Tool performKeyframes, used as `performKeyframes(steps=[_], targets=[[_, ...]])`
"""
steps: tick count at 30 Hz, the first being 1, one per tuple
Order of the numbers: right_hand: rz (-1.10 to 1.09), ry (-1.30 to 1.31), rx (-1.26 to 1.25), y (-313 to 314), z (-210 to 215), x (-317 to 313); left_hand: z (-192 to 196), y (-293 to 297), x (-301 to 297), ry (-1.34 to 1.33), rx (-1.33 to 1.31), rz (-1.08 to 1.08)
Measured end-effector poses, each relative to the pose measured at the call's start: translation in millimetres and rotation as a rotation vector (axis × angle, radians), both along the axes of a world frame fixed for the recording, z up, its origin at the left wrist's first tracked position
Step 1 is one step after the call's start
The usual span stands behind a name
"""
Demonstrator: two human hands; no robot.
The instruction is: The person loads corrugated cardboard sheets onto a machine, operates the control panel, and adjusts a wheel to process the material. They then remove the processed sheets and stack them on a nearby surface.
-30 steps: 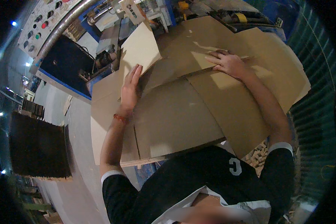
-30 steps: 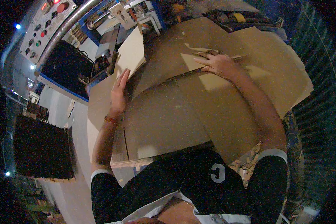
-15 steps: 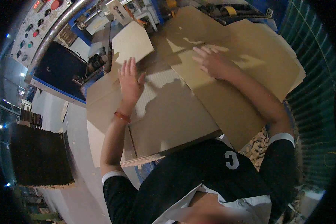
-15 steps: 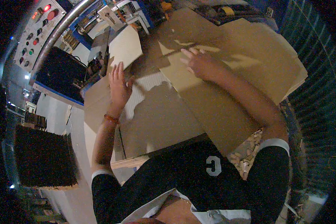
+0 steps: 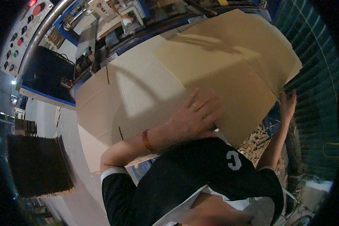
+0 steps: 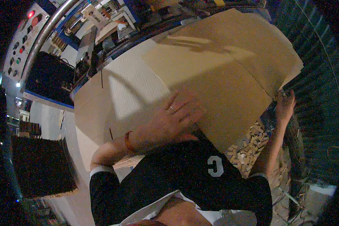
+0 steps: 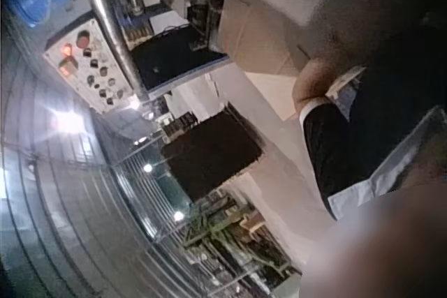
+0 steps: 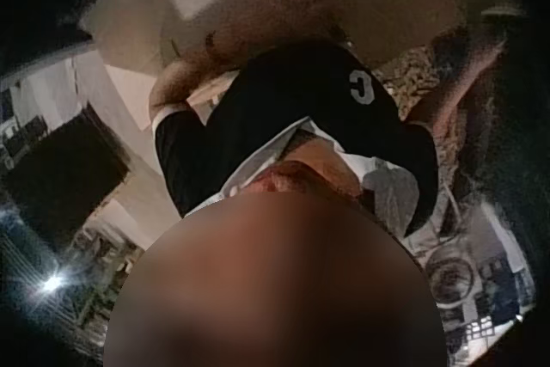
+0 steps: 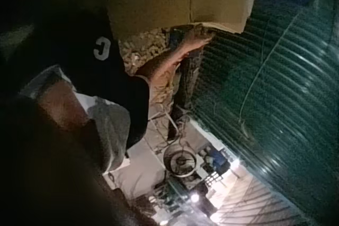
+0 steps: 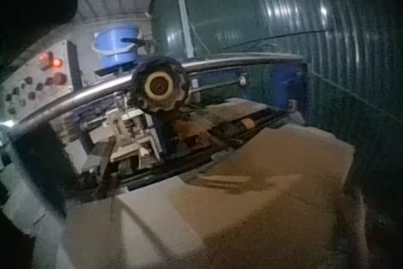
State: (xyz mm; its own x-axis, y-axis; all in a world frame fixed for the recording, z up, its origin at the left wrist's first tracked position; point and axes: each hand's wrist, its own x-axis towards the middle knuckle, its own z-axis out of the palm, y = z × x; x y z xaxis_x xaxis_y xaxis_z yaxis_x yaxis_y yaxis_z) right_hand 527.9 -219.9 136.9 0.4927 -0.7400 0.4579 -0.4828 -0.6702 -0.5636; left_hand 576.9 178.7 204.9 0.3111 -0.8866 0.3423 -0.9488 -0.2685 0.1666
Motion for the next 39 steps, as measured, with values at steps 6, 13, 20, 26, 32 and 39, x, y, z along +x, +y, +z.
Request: performKeyframes(steps=[6,13,20,26,32,39], targets=[[0.478,-0.577,0.923,58.2,-7.7,-16.7,7.1,-22.7,-8.2,0.186,0.031,-0.054],[0.723,0.049,0.711,165.1,10.5,-32.6,6.7,-1.1,-10.0,0.139,0.168,0.400],[0.517,-0.067,-0.386,112.7,21.8,4.2,-11.6,56.9,37.9,0.018,0.201,0.690],[0.660,0.045,-0.431,91.7,15.1,20.3,-15.0,86.9,50.3,-0.063,0.220,0.668],[0.758,0.013,-0.277,75.5,13.9,24.2,-22.8,89.7,48.6,-0.268,0.116,0.603],[0.804,0.019,-0.252,75.4,20.8,21.7,-26.6,84.3,46.5,-0.329,0.050,0.542]])
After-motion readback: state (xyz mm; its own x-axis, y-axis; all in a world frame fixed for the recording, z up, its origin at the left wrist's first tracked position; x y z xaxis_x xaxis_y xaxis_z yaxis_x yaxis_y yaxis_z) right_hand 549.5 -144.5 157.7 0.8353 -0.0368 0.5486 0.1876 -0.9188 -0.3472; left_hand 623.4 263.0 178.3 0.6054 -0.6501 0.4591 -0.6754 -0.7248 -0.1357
